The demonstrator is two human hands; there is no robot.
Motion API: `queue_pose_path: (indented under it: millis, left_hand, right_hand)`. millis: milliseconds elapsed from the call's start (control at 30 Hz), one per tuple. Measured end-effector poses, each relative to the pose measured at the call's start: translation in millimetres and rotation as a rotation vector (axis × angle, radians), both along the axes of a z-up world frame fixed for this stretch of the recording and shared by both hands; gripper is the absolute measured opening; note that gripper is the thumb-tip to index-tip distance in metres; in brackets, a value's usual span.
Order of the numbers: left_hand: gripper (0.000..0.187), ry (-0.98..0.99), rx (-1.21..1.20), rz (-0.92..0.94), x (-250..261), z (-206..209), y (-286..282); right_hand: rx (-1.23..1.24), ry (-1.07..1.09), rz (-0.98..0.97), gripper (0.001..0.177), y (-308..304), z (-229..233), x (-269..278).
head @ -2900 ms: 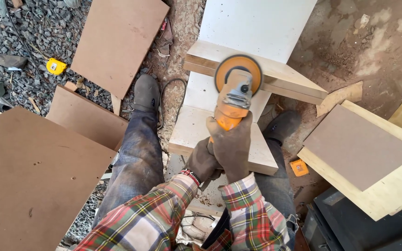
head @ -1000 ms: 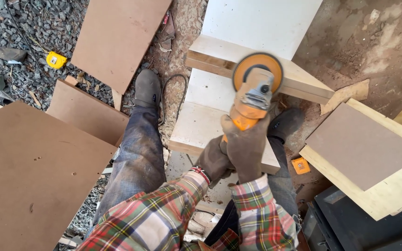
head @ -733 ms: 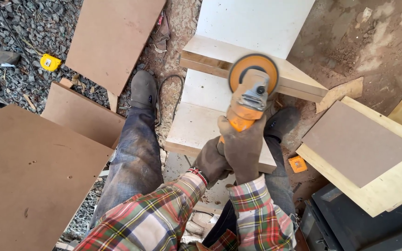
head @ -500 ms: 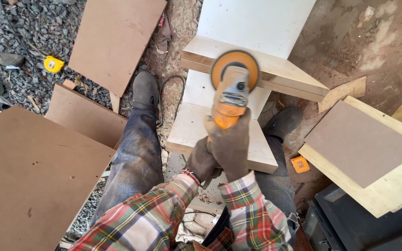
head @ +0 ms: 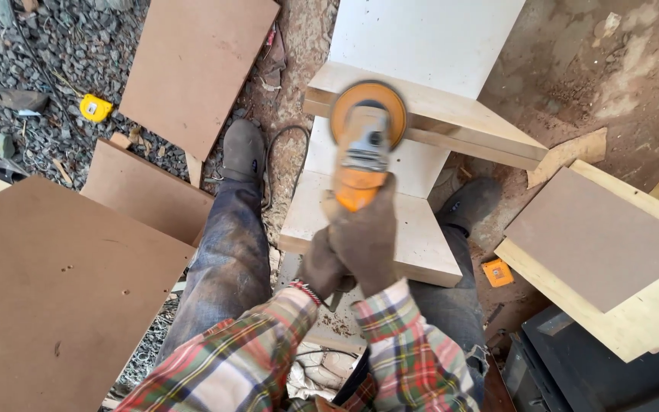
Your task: Sanding the edges and surfaces of a small wooden shelf unit using a power sander.
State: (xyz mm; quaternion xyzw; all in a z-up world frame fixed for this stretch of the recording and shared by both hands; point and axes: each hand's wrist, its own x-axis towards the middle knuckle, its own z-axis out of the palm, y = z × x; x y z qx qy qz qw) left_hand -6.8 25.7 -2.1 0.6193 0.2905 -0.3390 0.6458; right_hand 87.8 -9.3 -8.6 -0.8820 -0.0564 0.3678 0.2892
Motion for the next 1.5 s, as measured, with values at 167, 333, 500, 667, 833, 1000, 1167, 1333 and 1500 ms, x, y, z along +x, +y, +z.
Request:
queue_pose_path:
  millis: [167, 333, 500, 667, 833, 1000, 1167, 1333, 1500]
  left_hand:
    - [0.117, -0.014, 0.011, -0.024, -14, 0, 31]
    - [0.118, -0.023, 0.013, -0.042, -15, 3, 25]
    - [0.119, -0.028, 0.009, -0.040, -4, 4, 4]
    - [0.120, -0.025, -0.010, -0.066, 10, 3, -20]
    - [0.122, -0.044, -0.013, -0.104, 20, 1, -40]
    - [0.123, -0.051, -0.024, -0.139, 52, -9, -58]
    - [0.124, -0.063, 0.014, -0.164, 63, -18, -45]
    - [0.095, -0.482, 0.656, 0.044, 81, 2, 10]
    - [0.111, -0.346, 1.030, -0.316, 80, -43, 30]
  right_hand:
    - [-0.123, 0.476, -0.247, 0.071, 58, 40, 13]
    - [-0.119, 0.478, -0.258, 0.072, 54, 41, 10]
    - [-0.119, 0.415, -0.321, 0.073, 25, 35, 14]
    - [-0.086, 0.338, -0.401, 0.072, -12, 23, 20]
    - [-0.002, 0.179, -0.512, 0.084, -53, 10, 22]
    - [0.243, 0.064, -0.534, 0.070, -82, 19, 48]
    - [0.647, -0.004, -0.746, 0.055, -111, 10, 71]
    - [0.631, -0.084, -0.884, 0.046, -182, -14, 80]
    - [0.615, -0.076, -0.899, 0.049, -155, 23, 86]
